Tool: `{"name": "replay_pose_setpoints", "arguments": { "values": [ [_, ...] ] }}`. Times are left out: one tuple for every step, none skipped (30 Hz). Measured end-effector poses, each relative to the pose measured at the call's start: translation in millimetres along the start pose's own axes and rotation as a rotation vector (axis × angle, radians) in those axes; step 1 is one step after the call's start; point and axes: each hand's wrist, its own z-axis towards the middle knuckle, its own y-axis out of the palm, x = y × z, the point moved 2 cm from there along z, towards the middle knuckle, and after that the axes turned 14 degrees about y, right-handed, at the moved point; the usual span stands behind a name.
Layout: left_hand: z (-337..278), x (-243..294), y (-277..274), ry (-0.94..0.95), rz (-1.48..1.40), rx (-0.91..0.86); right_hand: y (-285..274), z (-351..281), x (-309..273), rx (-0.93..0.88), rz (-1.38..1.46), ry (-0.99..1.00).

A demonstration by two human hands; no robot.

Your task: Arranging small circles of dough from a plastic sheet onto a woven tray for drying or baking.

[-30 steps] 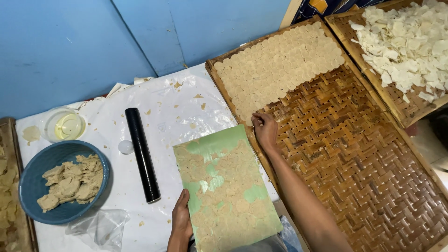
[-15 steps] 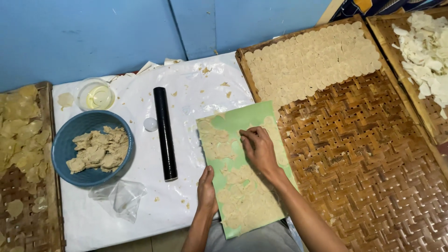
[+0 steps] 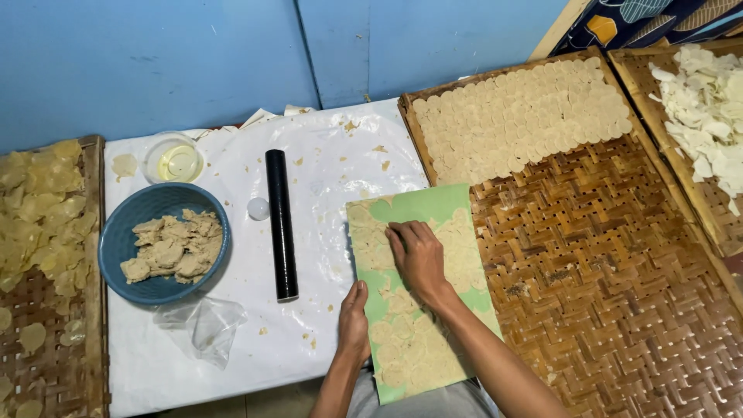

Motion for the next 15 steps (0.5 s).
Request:
{"name": "replay_pose_setpoints", "arguments": {
  "values": [
    [0, -2, -1, 0.001, 0.001, -0.002, 1, 0, 3, 0.002, 0.000, 0.000],
    [0, -3, -2, 0.003, -0.003, -0.009, 1, 1, 7, 0.007, 0.008, 0.001],
    [0, -5, -3, 0.006, -0.007, -0.016, 2, 1, 10, 0.013, 0.016, 0.001],
    [0, -5, -3, 0.005, -0.007, -0.018, 1, 1, 13, 0.014, 0.015, 0.002],
    [0, -5, -3, 0.006, -0.025, -0.025, 0, 2, 16, 0.007, 0.053, 0.053],
    [-1, -5, -4, 0.006, -0.043, -0.031, -1, 1, 20, -0.002, 0.090, 0.106],
    [0, -4, -4, 0.002, -0.044, -0.031, -4, 3, 23, -0.002, 0.088, 0.108],
    [-2, -3, -4, -0.002, -0.062, -0.031, -7, 2, 28, -0.023, 0.089, 0.238],
    [-3, -2, -5, -0.006, -0.080, -0.031, -10, 2, 34, -0.045, 0.089, 0.367],
    [-2, -3, -6, -0.006, -0.081, -0.033, -10, 1, 36, -0.044, 0.088, 0.366],
    [0, -4, -7, -0.011, -0.066, -0.023, -11, 1, 37, 0.035, 0.021, 0.271],
    [1, -5, -9, -0.018, -0.049, -0.014, -13, -1, 37, 0.112, -0.047, 0.179],
    [1, -4, -8, -0.019, -0.048, -0.016, -11, -3, 34, 0.114, -0.047, 0.182],
    [1, -3, -8, -0.025, -0.029, -0.015, -9, -5, 30, 0.098, -0.072, 0.124],
    [1, -2, -7, -0.031, -0.010, -0.015, -7, -7, 26, 0.082, -0.096, 0.067]
  ]
}}
